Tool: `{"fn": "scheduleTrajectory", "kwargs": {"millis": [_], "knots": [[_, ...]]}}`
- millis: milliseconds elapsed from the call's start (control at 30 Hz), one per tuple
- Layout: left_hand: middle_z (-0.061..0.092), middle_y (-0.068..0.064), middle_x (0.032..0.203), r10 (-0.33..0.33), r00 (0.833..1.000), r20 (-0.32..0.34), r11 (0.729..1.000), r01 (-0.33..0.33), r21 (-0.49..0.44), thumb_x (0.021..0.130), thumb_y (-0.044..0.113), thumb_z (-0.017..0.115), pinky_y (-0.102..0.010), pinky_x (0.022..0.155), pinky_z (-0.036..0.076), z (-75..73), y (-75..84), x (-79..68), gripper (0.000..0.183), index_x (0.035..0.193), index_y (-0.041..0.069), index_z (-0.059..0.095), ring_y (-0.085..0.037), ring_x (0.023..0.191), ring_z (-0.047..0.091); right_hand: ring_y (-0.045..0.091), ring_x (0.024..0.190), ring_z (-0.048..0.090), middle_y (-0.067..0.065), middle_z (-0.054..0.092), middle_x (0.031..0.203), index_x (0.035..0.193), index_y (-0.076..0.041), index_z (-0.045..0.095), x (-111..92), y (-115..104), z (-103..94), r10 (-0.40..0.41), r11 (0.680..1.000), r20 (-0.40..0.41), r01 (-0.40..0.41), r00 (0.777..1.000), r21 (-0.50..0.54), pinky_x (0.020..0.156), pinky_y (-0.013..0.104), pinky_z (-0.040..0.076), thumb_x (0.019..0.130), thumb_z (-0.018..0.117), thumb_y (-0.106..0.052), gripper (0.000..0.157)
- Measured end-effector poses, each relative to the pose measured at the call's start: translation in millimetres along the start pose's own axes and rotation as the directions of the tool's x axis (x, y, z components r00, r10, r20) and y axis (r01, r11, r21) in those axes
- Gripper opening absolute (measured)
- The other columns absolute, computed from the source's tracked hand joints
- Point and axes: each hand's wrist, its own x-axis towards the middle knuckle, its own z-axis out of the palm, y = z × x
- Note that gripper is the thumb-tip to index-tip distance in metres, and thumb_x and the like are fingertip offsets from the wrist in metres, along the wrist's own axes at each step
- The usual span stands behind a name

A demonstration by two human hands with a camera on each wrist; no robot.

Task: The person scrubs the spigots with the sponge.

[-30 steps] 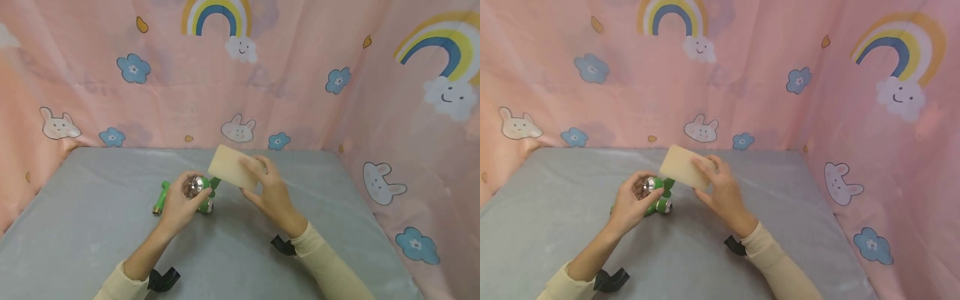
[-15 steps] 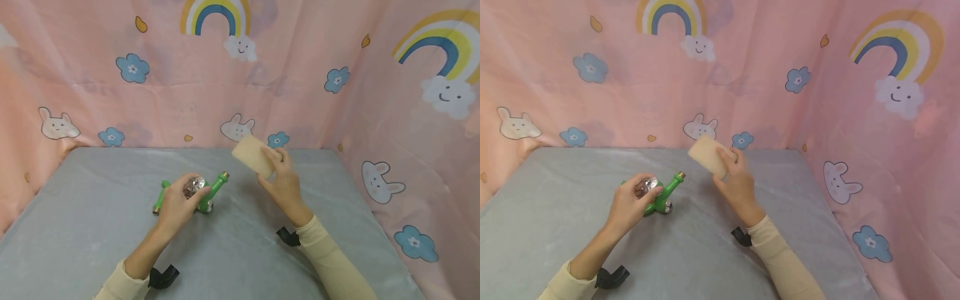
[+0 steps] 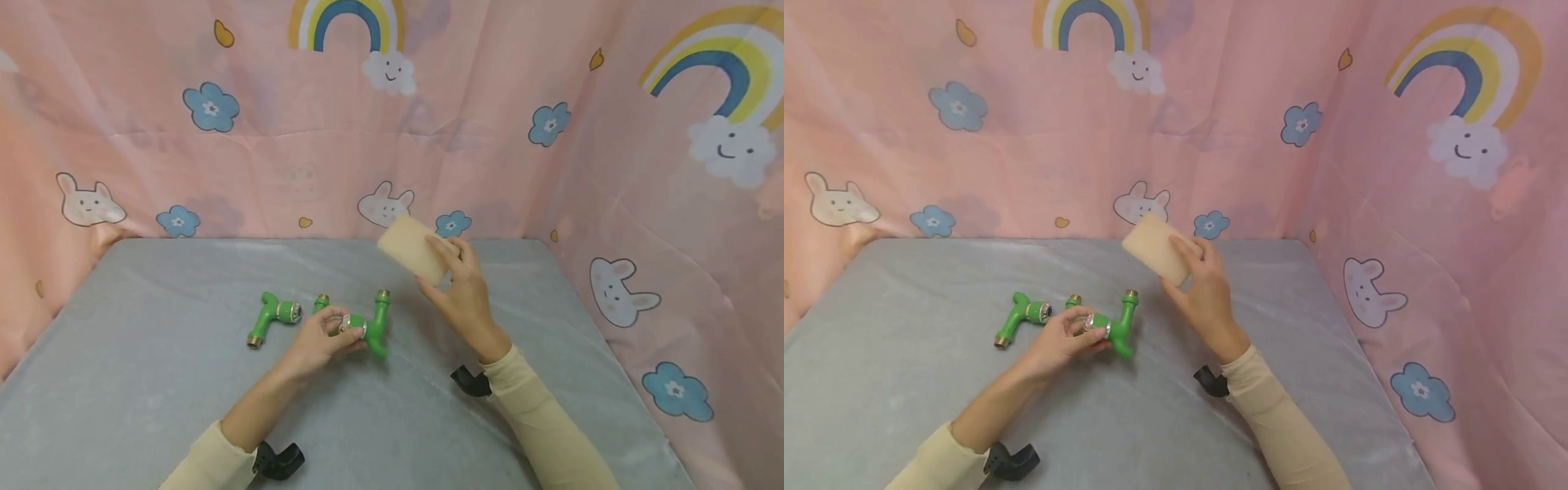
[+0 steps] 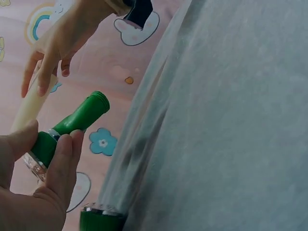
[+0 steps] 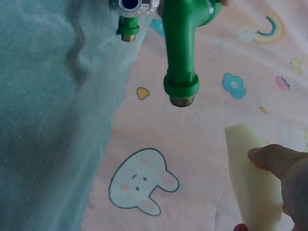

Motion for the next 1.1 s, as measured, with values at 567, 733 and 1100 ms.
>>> {"fn": "scheduleTrajectory", "kwargs": {"millis": [567,733,1100], "knots": [[0.062,-0.03,0.126,0.02,0.996,0.086,0.978,-0.037,0.207,0.101,-0.002,0.052,-0.033,0.081,0.063,14.7,-18.6,-5.6,0.042,0.143,-0.001,0.045,-0.03,0.102,0.072,0.039,0.123,0.05,0.022,0.049,0.139,0.142,-0.012,0.058,-2,0,2.6,0.004,1.0,0.037,-0.004,0.999,0.002,0.089,0.051,0.052,0.082,0.084,-0.013,0.066],[0.066,-0.027,0.128,0.03,0.995,0.095,0.892,-0.069,0.446,0.099,0.007,0.062,-0.03,0.066,0.062,7.0,-14.8,-6.6,0.045,0.143,0.005,0.054,-0.023,0.087,0.074,0.04,0.121,0.05,0.023,0.048,0.14,0.143,-0.012,0.057,-1,2,1.0,0.018,1.0,0.046,-0.018,0.999,-0.008,0.087,0.051,0.053,0.084,0.083,-0.014,0.065],[0.066,-0.018,0.134,0.049,0.984,0.174,0.761,-0.15,0.631,0.104,0.029,0.058,-0.051,0.097,0.056,-17.3,20.4,-16.0,0.045,0.142,0.006,0.057,-0.034,0.121,0.066,0.038,0.116,0.051,0.023,0.048,0.14,0.144,-0.012,0.056,3,6,-0.5,0.015,1.0,0.05,-0.015,0.999,-0.004,0.078,0.042,0.05,0.084,0.083,-0.016,0.066]]}}
